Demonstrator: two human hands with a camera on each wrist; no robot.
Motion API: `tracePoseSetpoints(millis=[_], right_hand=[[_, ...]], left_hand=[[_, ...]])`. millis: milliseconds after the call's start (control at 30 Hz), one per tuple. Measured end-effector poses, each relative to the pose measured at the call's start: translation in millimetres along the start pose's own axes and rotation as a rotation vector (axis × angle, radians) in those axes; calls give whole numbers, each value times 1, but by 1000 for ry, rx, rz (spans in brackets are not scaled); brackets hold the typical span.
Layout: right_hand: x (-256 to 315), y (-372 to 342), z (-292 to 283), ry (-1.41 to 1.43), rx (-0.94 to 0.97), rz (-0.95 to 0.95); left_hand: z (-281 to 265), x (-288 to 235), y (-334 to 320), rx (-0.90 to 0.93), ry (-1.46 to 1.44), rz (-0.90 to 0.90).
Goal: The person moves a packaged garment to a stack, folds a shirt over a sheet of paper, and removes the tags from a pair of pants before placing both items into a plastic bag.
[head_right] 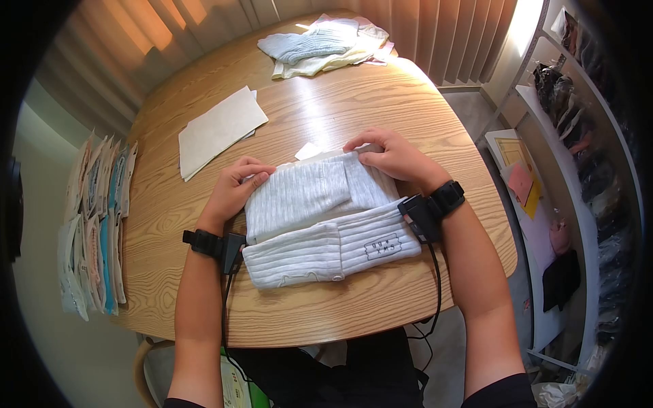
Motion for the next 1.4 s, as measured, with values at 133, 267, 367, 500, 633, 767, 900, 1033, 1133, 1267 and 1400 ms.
tracePoseSetpoints(millis=[133,267,367,500,633,767,900,1033,1133,1267,1400], right_hand=[[4,0,2,-19,3,-43],[4,-1,4,-30,21,-24],[5,-1,5,-19,18,-18],[5,-1,4,18,13,-11],[5,0,5,9,20,-35],[6,0,5,22,18,-38],[4,0,4,25,9,-32],[2,1,3,35,3,-48],[4,2,3,21,13,-65],[3,0,5,69,11,-39],[4,0,6,96,15,-20]], left_hand=[[3,-3,1,34,13,33],[7,-1,1,64,48,30],[7,-3,0,62,64,31],[8,-5,0,57,75,30],[8,-7,0,53,84,43],[8,-5,0,50,88,36],[7,-6,1,30,98,65],[7,-5,0,27,96,70],[7,-3,0,27,100,66],[7,-2,1,23,107,70],[5,-3,1,7,89,78]])
Point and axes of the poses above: each hand's wrist, its own y-axis towards the middle knuckle, its own z-axis out of the palm, x = y × z, the point moved 10 cm from there along y, towards the middle knuckle, and after that the axes turned 3 degrees about x, right-handed, at the moved point
